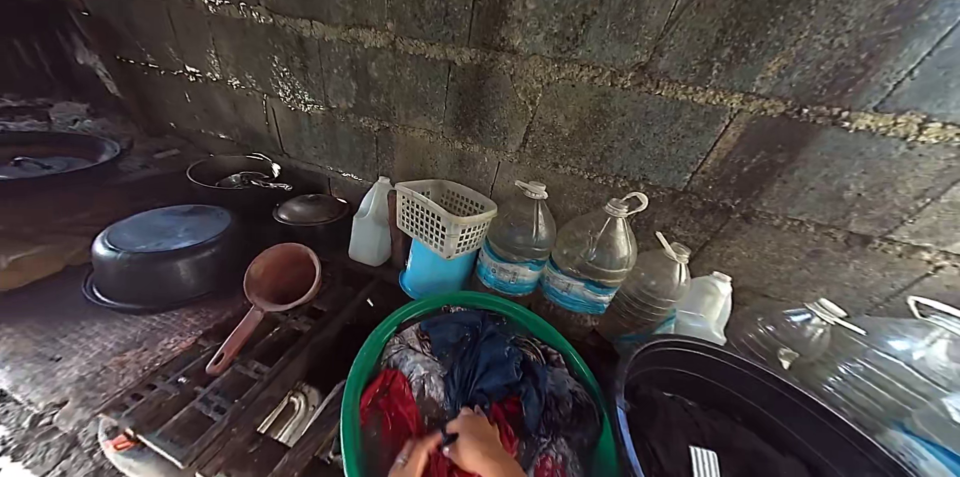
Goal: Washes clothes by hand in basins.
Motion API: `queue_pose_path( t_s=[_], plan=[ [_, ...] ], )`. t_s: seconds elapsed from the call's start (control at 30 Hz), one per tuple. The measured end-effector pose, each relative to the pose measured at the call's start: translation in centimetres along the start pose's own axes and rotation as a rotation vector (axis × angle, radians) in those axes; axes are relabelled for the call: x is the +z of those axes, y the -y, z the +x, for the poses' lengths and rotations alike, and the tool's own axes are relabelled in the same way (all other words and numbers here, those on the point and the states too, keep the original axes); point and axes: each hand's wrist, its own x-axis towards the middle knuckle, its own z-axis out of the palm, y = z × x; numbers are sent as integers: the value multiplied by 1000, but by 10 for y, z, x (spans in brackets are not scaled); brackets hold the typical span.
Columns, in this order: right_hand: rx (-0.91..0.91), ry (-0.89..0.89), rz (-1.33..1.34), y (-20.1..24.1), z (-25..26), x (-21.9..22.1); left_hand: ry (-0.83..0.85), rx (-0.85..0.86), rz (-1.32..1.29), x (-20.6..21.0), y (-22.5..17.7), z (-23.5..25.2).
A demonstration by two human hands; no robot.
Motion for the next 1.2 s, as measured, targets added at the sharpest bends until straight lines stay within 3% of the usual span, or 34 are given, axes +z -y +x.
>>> queue_pose_path(
  t_s=[0.1,0.23,0.33,0.4,0.5,0.57,0.63,0.7,0.8,0.87,0.93,1.03,1.2],
  plan=[
    [-103,-236,538,3,-49,-49,-159,86,-182,-5,-10,41],
    [-223,-562,900,41,-126,-122,-259,69,-244,3,-65,111],
    [-348,-762,1128,53,-174,-150,-337,-66,-353,16,-95,147],
    [-351,-920,1273,37,-190,-154,-306,-205,-577,17,-111,156],
    [-83,-1068,1623,-20,-177,-130,-240,-484,-928,1,-143,146],
    [129,-987,1746,-52,-153,-103,-177,-441,-987,-2,-156,135],
    [203,-742,1819,-53,-128,-79,-116,-253,-897,8,-164,117],
    [108,-607,1923,-44,-105,-65,4,-168,-856,17,-167,101],
    [-216,-565,2147,-44,-83,-53,102,-267,-1100,9,-160,82],
    [-102,-602,2190,-36,-84,-59,8,-352,-1393,3,-149,75],
    [21,-781,2159,-18,-79,-65,-90,-275,-1564,5,-132,72],
    [96,-1010,1970,9,-69,-57,-139,-147,-1497,13,-111,72],
    [159,-1058,1478,30,-82,-46,-43,-287,-1596,5,-127,84]
  ],
)
